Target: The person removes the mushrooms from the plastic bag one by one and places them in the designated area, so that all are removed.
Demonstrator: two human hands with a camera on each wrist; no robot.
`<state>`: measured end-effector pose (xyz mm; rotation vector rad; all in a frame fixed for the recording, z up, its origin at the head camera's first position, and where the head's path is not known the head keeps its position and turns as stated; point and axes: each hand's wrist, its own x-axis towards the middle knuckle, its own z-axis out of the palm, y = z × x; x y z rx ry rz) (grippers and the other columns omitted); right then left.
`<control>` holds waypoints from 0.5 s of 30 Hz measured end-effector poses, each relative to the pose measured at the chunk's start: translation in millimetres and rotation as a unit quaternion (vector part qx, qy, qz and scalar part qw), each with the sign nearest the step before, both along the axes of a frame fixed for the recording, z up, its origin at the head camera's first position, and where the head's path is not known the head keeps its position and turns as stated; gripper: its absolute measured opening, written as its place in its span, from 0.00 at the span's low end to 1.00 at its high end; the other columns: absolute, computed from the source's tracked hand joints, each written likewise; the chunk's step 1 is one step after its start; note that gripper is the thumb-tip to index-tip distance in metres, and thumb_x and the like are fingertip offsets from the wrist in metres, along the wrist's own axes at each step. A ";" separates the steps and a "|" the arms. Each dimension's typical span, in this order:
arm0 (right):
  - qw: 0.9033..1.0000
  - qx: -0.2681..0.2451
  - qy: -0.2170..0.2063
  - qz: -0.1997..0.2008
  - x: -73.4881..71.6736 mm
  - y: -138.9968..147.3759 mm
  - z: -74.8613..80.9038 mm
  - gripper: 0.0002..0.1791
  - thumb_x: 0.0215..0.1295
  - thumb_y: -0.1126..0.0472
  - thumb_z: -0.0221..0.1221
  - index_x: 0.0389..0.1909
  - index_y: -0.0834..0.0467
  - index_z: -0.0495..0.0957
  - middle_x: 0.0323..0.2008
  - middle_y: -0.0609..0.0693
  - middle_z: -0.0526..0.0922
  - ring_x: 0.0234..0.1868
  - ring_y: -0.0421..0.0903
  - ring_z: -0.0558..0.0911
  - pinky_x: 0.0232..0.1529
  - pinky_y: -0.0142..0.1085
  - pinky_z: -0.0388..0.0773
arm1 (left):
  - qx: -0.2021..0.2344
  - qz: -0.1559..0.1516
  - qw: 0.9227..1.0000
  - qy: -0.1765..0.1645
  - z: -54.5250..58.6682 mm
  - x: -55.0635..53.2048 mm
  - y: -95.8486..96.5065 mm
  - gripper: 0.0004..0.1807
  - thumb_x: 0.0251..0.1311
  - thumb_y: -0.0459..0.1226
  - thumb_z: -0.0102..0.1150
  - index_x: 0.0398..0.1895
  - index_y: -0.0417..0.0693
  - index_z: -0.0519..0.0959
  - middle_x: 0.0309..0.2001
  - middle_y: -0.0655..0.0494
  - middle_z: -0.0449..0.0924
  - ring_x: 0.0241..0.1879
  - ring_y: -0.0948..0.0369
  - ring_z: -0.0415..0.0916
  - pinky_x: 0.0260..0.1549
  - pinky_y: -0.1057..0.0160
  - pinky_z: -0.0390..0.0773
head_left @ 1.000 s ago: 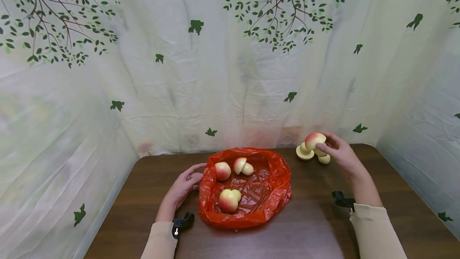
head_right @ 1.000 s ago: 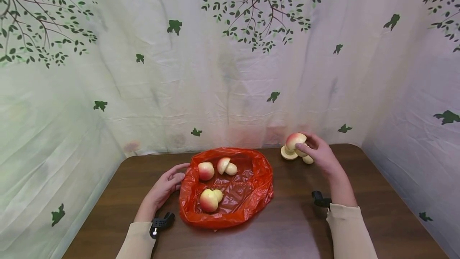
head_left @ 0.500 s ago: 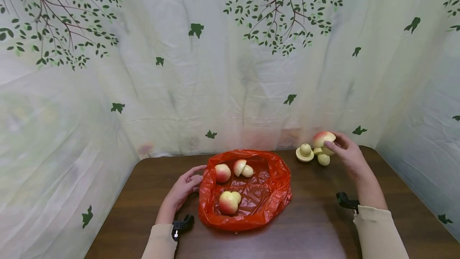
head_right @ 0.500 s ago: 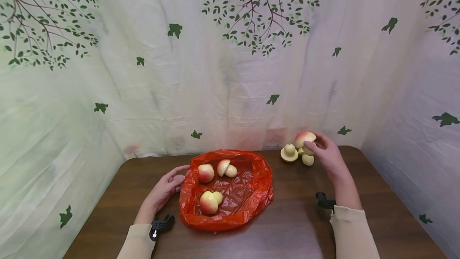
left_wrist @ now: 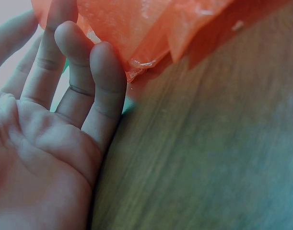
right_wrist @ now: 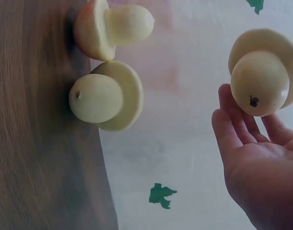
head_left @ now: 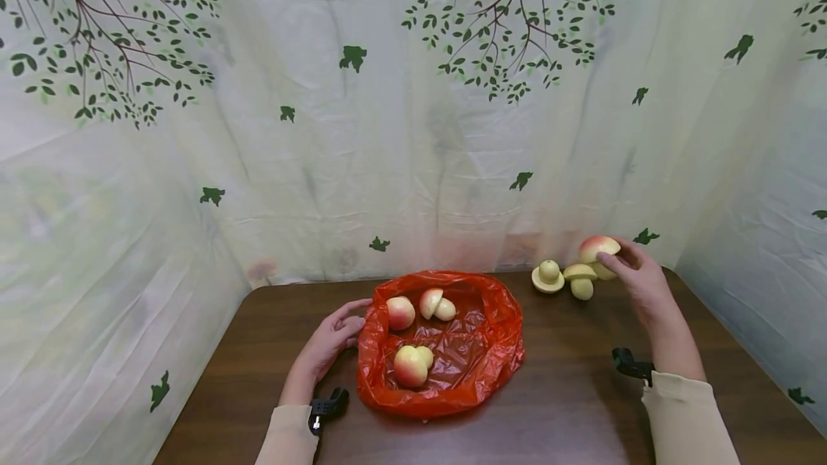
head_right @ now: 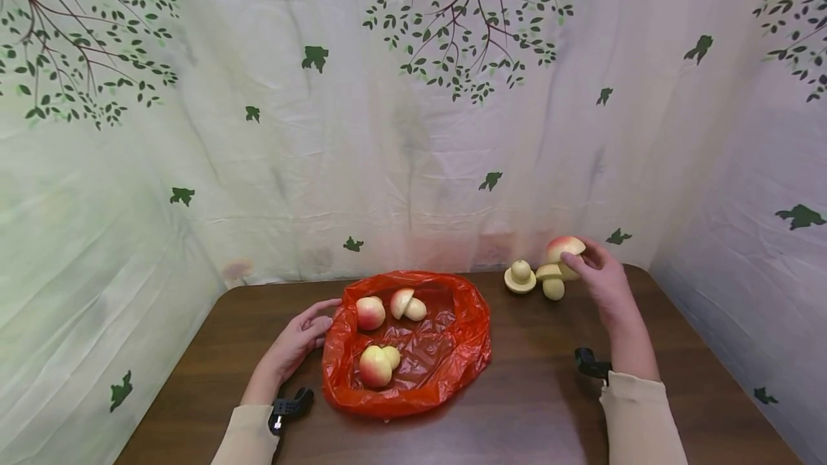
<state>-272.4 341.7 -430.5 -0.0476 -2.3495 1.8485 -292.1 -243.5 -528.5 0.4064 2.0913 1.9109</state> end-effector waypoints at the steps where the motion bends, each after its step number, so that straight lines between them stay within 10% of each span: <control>1: 1.000 -0.003 0.001 -0.003 -0.4 0.6 -0.1 0.42 0.79 0.46 0.59 0.84 0.59 0.54 0.59 0.27 0.69 0.65 0.30 0.67 0.72 0.33 0.61 | -0.001 0.000 1.000 0.000 0.0 -0.1 0.0 0.29 0.82 0.42 0.51 0.80 0.46 0.63 0.48 0.64 0.91 0.52 0.64 0.86 0.54 0.64 0.85; 15: 0.998 -0.019 -0.012 -0.059 -5.5 5.5 -6.6 0.46 0.78 0.46 0.61 0.84 0.62 0.52 0.52 0.25 0.69 0.58 0.25 0.70 0.59 0.19 0.67 | 0.002 -0.002 1.000 -0.001 -0.4 -0.3 -0.5 0.29 0.82 0.42 0.51 0.81 0.46 0.63 0.48 0.64 0.90 0.51 0.64 0.86 0.54 0.64 0.86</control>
